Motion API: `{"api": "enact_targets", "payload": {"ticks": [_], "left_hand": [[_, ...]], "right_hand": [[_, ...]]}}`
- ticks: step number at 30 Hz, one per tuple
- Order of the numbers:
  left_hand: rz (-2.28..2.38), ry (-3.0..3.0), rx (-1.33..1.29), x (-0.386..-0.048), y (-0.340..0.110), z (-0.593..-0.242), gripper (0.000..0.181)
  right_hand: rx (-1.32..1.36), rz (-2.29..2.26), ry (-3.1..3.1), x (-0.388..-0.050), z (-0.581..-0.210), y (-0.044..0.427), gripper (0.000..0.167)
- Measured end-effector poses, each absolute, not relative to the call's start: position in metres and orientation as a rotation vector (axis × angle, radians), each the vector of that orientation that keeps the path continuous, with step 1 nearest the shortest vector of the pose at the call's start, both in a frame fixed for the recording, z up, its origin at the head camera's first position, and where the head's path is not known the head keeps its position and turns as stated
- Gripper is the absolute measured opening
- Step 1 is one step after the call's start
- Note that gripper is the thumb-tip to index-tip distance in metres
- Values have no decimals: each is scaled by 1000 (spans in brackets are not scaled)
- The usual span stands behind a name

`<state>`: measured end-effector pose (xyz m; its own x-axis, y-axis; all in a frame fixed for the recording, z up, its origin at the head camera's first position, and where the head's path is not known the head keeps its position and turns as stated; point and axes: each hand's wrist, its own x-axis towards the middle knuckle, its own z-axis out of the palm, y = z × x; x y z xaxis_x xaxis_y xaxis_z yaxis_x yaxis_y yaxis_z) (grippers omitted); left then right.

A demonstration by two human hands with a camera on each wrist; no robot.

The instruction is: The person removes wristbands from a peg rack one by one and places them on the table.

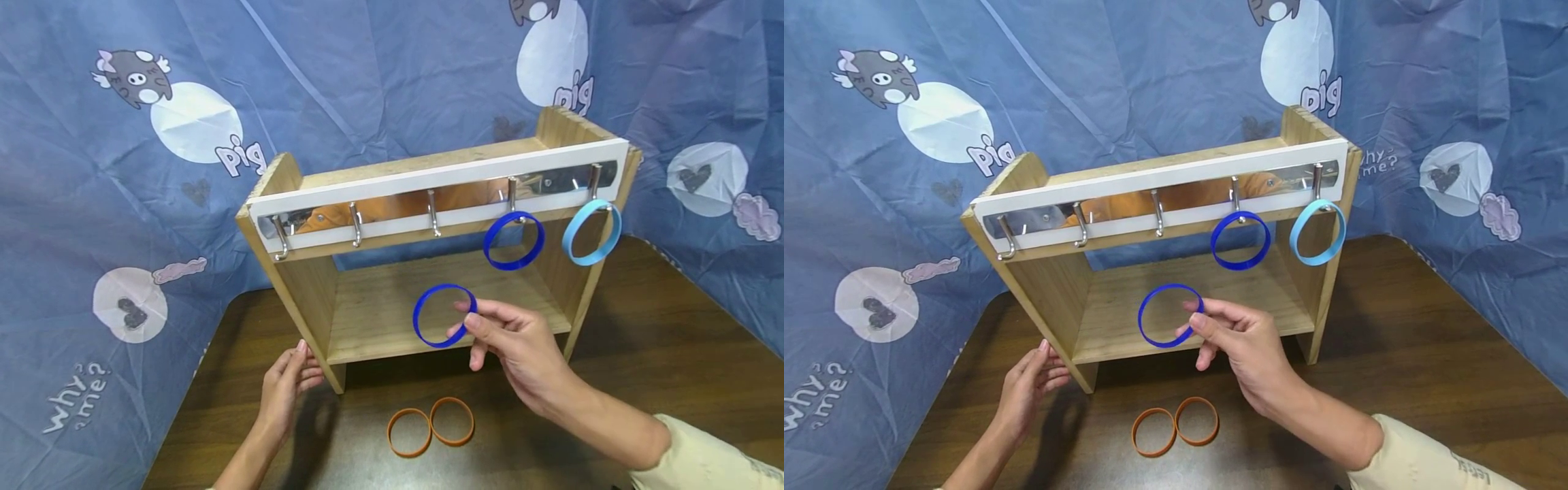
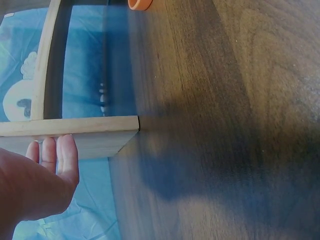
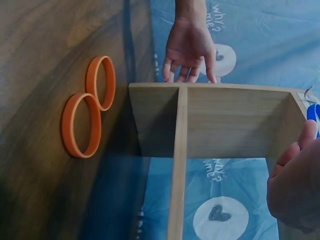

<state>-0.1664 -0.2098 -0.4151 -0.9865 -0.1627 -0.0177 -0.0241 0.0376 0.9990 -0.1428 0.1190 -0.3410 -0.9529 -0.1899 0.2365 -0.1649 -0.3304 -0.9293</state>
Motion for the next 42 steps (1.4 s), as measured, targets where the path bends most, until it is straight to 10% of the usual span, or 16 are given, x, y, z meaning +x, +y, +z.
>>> {"api": "enact_targets", "payload": {"ticks": [42], "left_hand": [[-2131, -2152, 194, -166, -210, -415, 42]], "right_hand": [[-265, -1702, 2060, -156, -442, 198, 36]]}}
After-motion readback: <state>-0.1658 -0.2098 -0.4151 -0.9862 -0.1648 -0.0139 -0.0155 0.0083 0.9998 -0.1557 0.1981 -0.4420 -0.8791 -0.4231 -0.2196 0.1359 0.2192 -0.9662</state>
